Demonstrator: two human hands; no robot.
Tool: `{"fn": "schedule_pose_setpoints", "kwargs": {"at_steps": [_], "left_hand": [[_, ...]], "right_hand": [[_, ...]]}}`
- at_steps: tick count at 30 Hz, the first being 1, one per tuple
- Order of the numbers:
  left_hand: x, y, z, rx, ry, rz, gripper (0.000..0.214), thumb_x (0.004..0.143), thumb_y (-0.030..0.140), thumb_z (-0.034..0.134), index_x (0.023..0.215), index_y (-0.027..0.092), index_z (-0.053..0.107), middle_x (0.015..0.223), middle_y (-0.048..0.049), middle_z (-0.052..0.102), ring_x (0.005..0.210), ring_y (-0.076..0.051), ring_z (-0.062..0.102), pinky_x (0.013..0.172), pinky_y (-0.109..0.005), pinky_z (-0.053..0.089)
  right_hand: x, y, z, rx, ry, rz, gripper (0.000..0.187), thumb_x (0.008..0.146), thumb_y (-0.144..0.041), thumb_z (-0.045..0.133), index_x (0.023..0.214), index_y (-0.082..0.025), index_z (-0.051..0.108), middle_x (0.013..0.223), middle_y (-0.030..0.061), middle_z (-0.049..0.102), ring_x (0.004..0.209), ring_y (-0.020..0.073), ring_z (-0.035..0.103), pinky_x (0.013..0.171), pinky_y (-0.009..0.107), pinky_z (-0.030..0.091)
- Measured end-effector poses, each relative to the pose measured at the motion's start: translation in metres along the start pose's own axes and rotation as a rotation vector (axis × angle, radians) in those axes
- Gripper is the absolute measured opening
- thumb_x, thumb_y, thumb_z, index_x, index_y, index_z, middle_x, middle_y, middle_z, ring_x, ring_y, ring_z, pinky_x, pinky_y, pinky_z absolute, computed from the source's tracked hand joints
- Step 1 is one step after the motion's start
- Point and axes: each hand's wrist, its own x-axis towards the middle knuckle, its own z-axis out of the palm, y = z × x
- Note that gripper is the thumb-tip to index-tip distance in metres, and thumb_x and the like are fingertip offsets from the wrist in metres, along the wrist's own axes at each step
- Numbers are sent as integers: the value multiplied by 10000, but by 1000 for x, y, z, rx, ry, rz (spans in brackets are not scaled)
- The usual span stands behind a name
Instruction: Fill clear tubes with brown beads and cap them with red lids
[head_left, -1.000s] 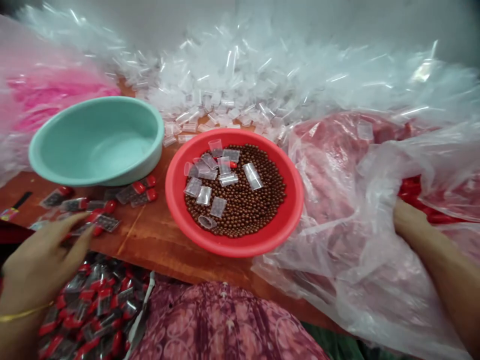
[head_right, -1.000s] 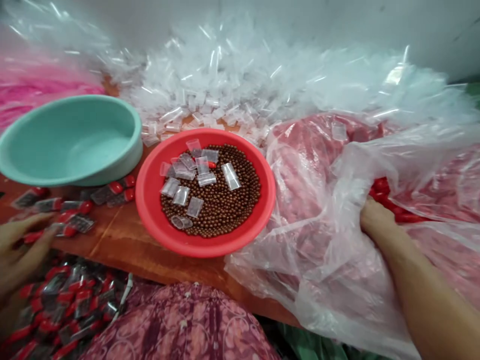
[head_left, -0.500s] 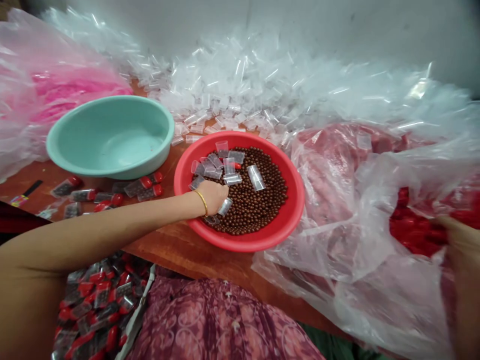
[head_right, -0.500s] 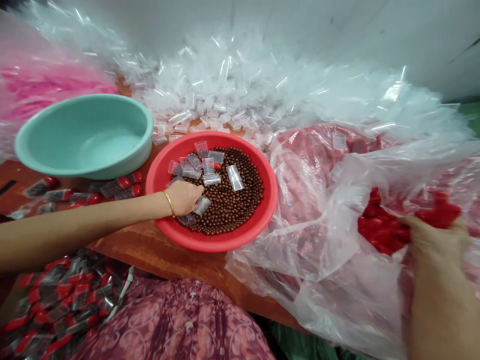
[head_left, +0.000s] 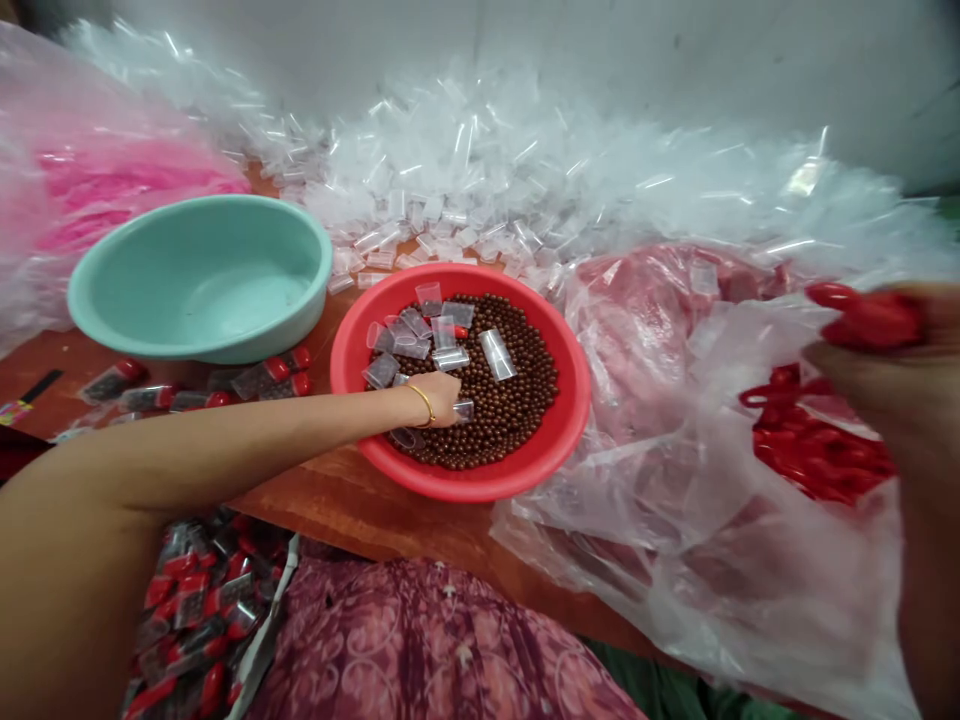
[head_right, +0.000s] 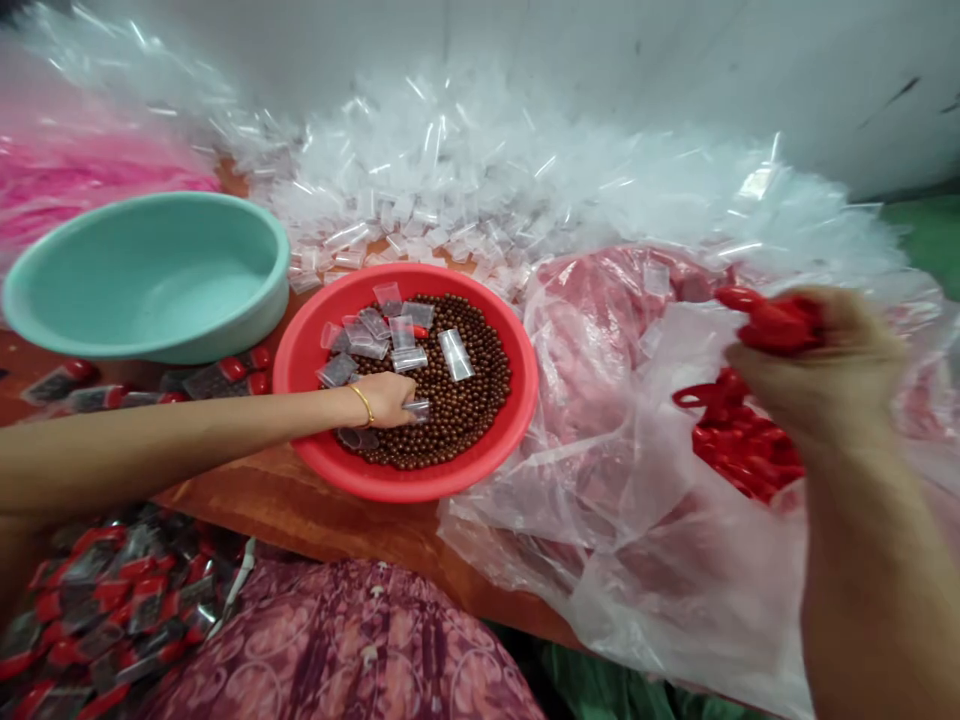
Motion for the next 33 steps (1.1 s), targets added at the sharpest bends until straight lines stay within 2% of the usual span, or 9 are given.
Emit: {"fn": "schedule_pose_setpoints", "kwargs": {"at_steps": [3, 7, 10, 16, 19, 22, 25, 29, 33], "left_hand": [[-2, -4, -2, 19, 12, -12, 382, 832, 339, 507, 1073, 86, 660, 1071, -174, 687, 1015, -285, 653, 830, -311, 514], [-7, -11, -11, 103, -14, -50, 353, 813, 256, 525, 1076, 69, 667, 1093, -189, 680, 1028, -284, 650, 857, -303, 511], [-3, -9, -16, 89, -40, -71, 340, 751, 192, 584, 1036, 38, 687, 1066, -223, 683, 1027, -310, 648, 869, -327, 515], [29, 15, -5, -78, 8, -51, 370, 709, 142, 604, 1044, 2, 674, 1071, -251, 671, 1037, -334, 636, 873, -357, 516], [49, 26, 3, -195, 90, -36, 375, 747, 158, 566, 1084, 18, 652, 1115, -237, 656, 1075, -337, 618, 890, -367, 504], [65, 31, 9, -336, 149, 9, 360, 811, 241, 529, 1101, 61, 643, 1137, -185, 661, 1061, -309, 625, 897, -361, 497], [74, 30, 13, -460, 156, 76, 355, 814, 270, 555, 1111, 91, 636, 1124, -121, 681, 1022, -258, 640, 897, -334, 497], [68, 13, 12, -795, 123, 239, 362, 748, 152, 618, 1107, 110, 617, 1095, -43, 696, 1011, -158, 633, 945, -269, 465], [42, -13, 7, -1200, 21, 328, 300, 681, 126, 678, 975, 100, 625, 970, -40, 708, 906, -130, 636, 942, -308, 452]], "right_hand": [[-3, -42, 39, 60, -147, 13, 332, 499, -83, 620, 807, -209, 627, 727, 20, 594, 643, 144, 538, 608, 324, 419], [-14, -105, 79, 124, -452, -279, 276, 604, -124, 586, 868, -188, 635, 725, 11, 623, 646, 143, 554, 606, 278, 423], [-22, -135, 117, 154, -667, -382, 319, 649, -130, 558, 956, -189, 620, 801, 28, 663, 711, 184, 592, 608, 277, 429], [-35, -154, 187, -78, -740, -419, 440, 708, -117, 512, 1146, -146, 531, 1107, 140, 648, 981, 309, 597, 731, 375, 462], [-38, -154, 199, -124, -753, -450, 415, 746, -150, 491, 1160, -120, 498, 1143, 169, 621, 1001, 321, 590, 753, 397, 465], [-37, -153, 199, -115, -771, -502, 391, 792, -221, 481, 1165, -104, 473, 1158, 185, 602, 1027, 331, 580, 781, 420, 466], [-35, -152, 197, -86, -782, -463, 383, 809, -273, 486, 1150, -99, 474, 1142, 187, 611, 1024, 329, 585, 800, 427, 466], [-31, -145, 199, 54, -765, -415, 441, 790, -272, 510, 1199, -112, 472, 1122, 141, 642, 1031, 294, 598, 829, 394, 465], [-30, -141, 200, 73, -730, -399, 489, 760, -249, 532, 1237, -153, 484, 1168, 109, 646, 1056, 280, 599, 836, 371, 462]]}}
